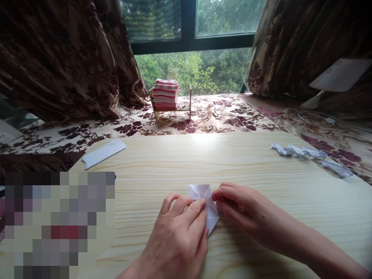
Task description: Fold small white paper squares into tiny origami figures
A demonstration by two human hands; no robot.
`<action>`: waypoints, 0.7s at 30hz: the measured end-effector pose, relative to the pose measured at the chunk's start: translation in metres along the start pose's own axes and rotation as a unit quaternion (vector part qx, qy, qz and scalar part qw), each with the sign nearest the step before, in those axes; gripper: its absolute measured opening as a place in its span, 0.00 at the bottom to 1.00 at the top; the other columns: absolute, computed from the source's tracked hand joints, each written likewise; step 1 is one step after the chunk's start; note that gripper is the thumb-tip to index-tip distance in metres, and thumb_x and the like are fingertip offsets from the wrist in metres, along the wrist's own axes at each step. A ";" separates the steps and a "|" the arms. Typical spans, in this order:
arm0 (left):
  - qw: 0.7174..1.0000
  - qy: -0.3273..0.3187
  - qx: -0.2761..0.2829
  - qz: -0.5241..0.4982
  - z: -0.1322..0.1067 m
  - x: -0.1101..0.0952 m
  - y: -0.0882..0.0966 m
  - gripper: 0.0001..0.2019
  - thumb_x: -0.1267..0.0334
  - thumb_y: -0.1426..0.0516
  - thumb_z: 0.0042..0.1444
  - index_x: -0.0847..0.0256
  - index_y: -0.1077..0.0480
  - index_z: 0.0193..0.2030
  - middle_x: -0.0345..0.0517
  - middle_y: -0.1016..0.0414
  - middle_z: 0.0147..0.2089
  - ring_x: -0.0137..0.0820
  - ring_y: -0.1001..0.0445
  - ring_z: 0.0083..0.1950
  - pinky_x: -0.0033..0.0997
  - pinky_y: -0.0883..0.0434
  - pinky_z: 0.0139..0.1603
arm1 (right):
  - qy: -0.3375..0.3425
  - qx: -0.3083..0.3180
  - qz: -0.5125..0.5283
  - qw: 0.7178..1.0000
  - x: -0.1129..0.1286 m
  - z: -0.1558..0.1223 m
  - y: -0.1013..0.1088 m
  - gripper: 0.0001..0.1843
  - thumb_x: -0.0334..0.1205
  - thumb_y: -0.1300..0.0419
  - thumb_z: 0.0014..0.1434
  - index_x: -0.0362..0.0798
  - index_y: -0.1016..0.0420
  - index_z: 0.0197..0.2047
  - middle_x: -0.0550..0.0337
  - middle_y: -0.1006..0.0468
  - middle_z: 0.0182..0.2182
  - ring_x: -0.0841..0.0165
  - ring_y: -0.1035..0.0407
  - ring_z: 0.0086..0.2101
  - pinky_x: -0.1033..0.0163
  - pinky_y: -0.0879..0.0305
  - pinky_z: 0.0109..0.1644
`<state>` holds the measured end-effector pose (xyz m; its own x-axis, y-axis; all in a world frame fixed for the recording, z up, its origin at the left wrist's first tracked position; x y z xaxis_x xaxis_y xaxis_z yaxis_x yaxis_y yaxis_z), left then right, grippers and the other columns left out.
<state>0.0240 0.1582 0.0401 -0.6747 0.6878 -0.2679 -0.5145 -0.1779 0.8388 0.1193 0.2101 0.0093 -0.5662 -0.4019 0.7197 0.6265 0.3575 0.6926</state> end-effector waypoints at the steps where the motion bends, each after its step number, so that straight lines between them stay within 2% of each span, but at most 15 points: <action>1: 1.000 -0.001 0.001 0.005 -0.001 0.000 0.000 0.11 0.71 0.47 0.57 0.66 0.27 0.44 0.49 0.23 0.49 0.40 0.31 0.46 0.45 0.40 0.53 | 0.001 -0.001 0.001 1.000 0.000 0.000 0.000 0.10 0.29 0.50 0.60 0.47 0.28 0.34 0.60 0.28 0.29 0.72 0.34 0.29 0.68 0.39 0.31; 5: 1.000 -0.013 -0.001 0.019 -0.002 -0.001 -0.002 0.12 0.70 0.47 0.57 0.66 0.27 0.45 0.47 0.23 0.49 0.39 0.30 0.46 0.44 0.42 0.55 | 0.003 0.000 0.003 1.000 -0.002 0.000 0.000 0.13 0.28 0.51 0.59 0.47 0.27 0.40 0.59 0.27 0.31 0.70 0.33 0.31 0.67 0.38 0.34; 14: 0.999 -0.014 0.009 0.035 -0.005 -0.001 -0.009 0.12 0.70 0.47 0.57 0.62 0.27 0.45 0.46 0.24 0.49 0.39 0.31 0.47 0.45 0.43 0.56 | -0.014 0.007 -0.018 1.000 -0.006 0.001 -0.003 0.15 0.27 0.51 0.58 0.48 0.26 0.41 0.58 0.26 0.33 0.68 0.32 0.33 0.65 0.38 0.37; 19: 0.999 -0.027 0.009 0.036 -0.003 -0.001 -0.011 0.13 0.70 0.48 0.57 0.62 0.28 0.47 0.48 0.25 0.48 0.39 0.32 0.46 0.45 0.41 0.54 | -0.027 0.014 -0.014 0.999 -0.002 0.004 -0.001 0.08 0.34 0.48 0.60 0.46 0.28 0.34 0.60 0.28 0.29 0.70 0.35 0.29 0.67 0.41 0.32; 21: 0.999 -0.029 0.014 0.036 -0.003 -0.001 -0.012 0.13 0.70 0.48 0.57 0.62 0.28 0.47 0.48 0.25 0.48 0.38 0.32 0.46 0.45 0.40 0.53 | -0.034 -0.001 -0.015 0.999 -0.003 0.006 0.001 0.08 0.37 0.46 0.59 0.46 0.30 0.30 0.61 0.29 0.26 0.72 0.37 0.26 0.68 0.43 0.29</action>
<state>0.0289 0.1580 0.0291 -0.6774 0.7132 -0.1802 -0.4511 -0.2094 0.8675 0.1183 0.2164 0.0085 -0.6203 -0.3546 0.6996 0.6090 0.3444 0.7145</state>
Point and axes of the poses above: each hand's wrist, its own z-axis towards the middle knuckle, its own y-axis out of the back of the hand, x = y × z, the point moved 9 cm from there along z, towards the middle knuckle
